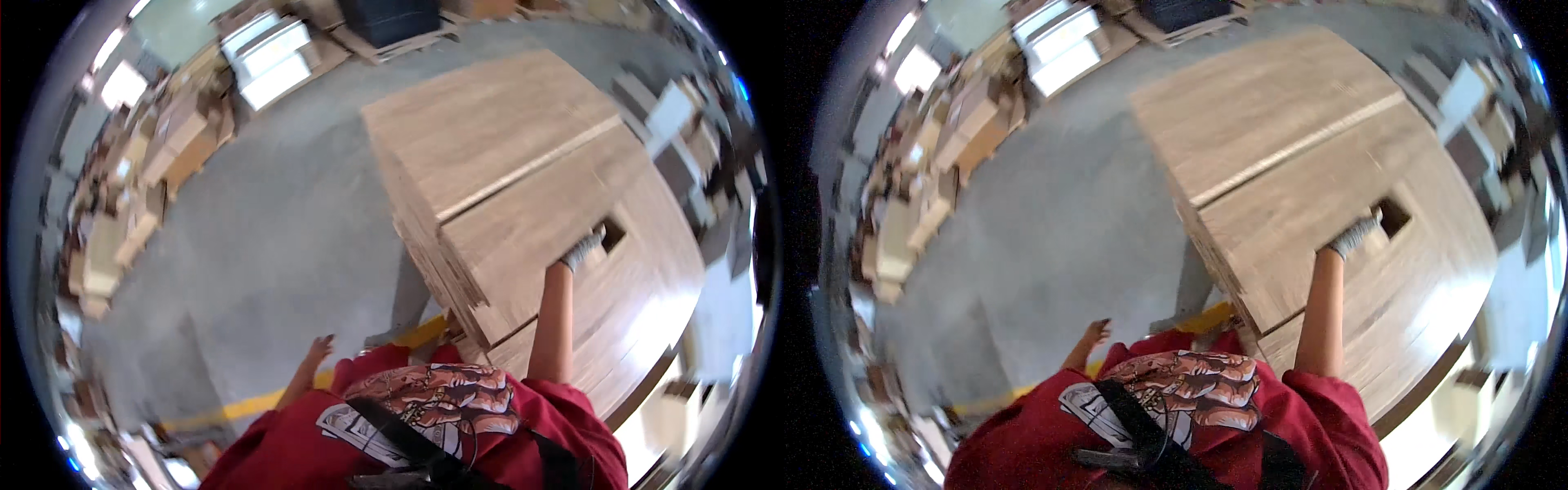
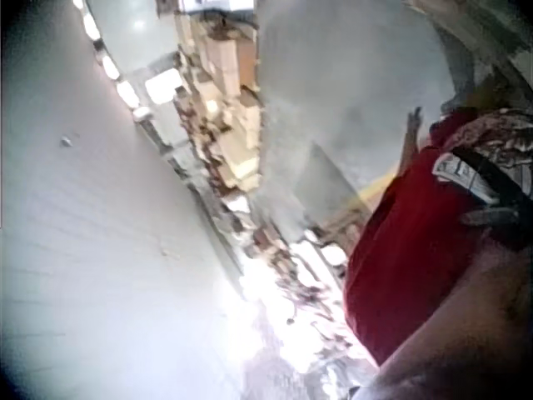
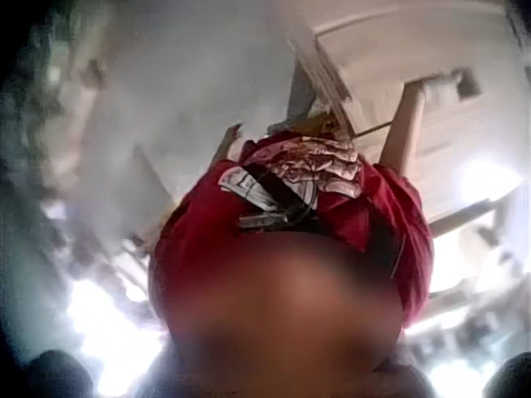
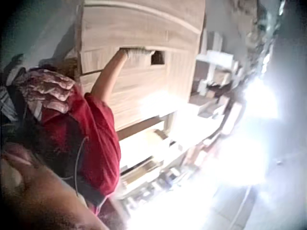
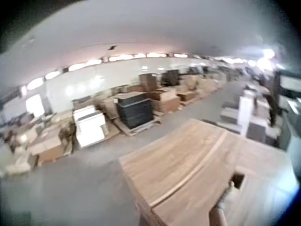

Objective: The person wipes wooden panels with a cloth and stacks them onto a pallet in a manufacturing facility.

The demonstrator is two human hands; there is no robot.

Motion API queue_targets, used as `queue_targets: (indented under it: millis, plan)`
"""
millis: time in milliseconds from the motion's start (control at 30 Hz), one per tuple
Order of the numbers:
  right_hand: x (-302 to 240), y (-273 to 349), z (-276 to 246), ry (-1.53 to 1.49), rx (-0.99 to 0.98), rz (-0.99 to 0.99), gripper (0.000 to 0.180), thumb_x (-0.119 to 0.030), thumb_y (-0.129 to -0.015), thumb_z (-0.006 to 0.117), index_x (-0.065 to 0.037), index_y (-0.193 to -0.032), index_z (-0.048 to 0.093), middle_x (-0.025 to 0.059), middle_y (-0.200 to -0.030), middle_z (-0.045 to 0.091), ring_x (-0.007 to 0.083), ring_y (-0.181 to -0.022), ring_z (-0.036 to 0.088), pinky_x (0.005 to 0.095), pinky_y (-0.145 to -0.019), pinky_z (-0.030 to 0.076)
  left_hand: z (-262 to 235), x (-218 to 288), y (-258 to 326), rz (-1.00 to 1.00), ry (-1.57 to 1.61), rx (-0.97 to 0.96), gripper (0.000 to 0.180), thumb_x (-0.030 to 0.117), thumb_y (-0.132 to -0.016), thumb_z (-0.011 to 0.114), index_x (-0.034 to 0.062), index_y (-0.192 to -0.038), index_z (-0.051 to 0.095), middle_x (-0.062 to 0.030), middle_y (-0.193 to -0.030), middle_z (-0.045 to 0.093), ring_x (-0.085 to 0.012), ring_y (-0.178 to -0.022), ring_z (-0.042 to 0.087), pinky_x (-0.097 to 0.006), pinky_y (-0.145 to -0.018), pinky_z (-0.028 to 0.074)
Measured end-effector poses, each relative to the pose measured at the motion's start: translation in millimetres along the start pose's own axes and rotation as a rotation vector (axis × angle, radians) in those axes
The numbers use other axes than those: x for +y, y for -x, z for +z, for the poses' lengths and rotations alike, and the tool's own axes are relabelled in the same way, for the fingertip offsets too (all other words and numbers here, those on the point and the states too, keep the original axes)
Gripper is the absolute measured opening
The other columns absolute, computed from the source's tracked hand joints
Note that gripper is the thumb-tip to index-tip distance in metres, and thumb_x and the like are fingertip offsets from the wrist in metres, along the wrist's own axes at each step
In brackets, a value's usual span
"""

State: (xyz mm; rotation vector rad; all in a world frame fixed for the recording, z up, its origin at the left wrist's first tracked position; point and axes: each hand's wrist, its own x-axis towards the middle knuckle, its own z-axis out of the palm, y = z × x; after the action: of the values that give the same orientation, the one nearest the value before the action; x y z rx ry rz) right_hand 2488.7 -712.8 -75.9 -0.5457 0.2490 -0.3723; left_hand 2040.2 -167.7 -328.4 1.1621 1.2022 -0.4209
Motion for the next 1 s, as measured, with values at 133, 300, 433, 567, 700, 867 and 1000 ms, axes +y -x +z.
queue_targets:
  millis: [133,300,433,567,700,867,1000]
  plan:
    - [-32,-2,4,0.371,0.183,-0.327,0.049,-0.045,-0.095,0.041,-0.008,-0.125,0.051,0.0098,-0.124,0.055,0.0262,-0.114,0.05,0.0384,-0.1,0.04,-74,-89,79,-0.208,0.119,0.191,0.051,0.029,-0.083,0.051,0.0095,-0.13,0.049,-0.0112,-0.125,0.057,-0.0255,-0.107,0.058,-0.045,-0.099,0.039]
    - [-96,59,107,0.282,0.185,-0.422,0.054,-0.043,-0.097,0.036,-0.006,-0.136,0.044,0.0159,-0.134,0.052,0.0372,-0.123,0.048,0.0471,-0.106,0.038,-133,-167,135,-0.297,0.482,0.27,0.059,0.043,-0.081,0.045,0.0063,-0.127,0.05,-0.0111,-0.121,0.058,-0.0258,-0.105,0.058,-0.044,-0.1,0.038]
    - [5,159,229,0.6,-1.025,0.189,0.057,-0.039,-0.099,0.037,0.008,-0.129,0.047,0.0162,-0.099,0.065,0.0239,-0.09,0.063,0.0333,-0.082,0.05,-170,-241,138,-0.21,0.927,0.37,0.069,0.055,-0.08,0.04,0.0038,-0.126,0.051,-0.0111,-0.117,0.059,-0.026,-0.103,0.057,-0.044,-0.101,0.038]
    - [116,289,320,1.264,-1.421,0.763,0.07,-0.057,-0.097,0.032,0.002,-0.127,0.055,0.0158,-0.087,0.067,0.0203,-0.07,0.063,0.0283,-0.059,0.05,-231,-250,159,0.18,1.336,0.481,0.081,0.066,-0.079,0.035,0.0012,-0.124,0.052,-0.011,-0.114,0.06,-0.0262,-0.101,0.057,-0.043,-0.102,0.037]
    - [259,250,297,0.226,-1.017,0.948,0.077,-0.065,-0.093,0.032,-0.002,-0.134,0.049,0.0119,-0.095,0.066,0.0223,-0.077,0.058,0.0321,-0.058,0.048,-315,-276,200,0.913,1.539,0.409,0.094,0.078,-0.078,0.03,-0.0013,-0.122,0.053,-0.0109,-0.11,0.061,-0.0264,-0.099,0.056,-0.042,-0.103,0.037]
    - [448,251,252,0.356,-0.768,1.084,0.08,-0.068,-0.09,0.035,-0.001,-0.131,0.05,0.0147,-0.104,0.062,0.0273,-0.086,0.056,0.0364,-0.069,0.048,-372,-248,269,0.908,1.66,0.573,0.111,0.091,-0.072,0.023,-0.0061,-0.118,0.054,-0.0112,-0.101,0.064,-0.0269,-0.094,0.058,-0.044,-0.099,0.042]
    - [589,308,207,0.939,-0.841,1.247,0.072,-0.063,-0.092,0.035,-0.002,-0.126,0.052,0.0148,-0.103,0.062,0.0277,-0.087,0.058,0.0386,-0.07,0.049,-410,-305,263,0.922,1.838,0.745,0.109,0.094,-0.067,0.025,-0.0038,-0.105,0.055,-0.0124,-0.083,0.061,-0.0285,-0.074,0.06,-0.044,-0.081,0.049]
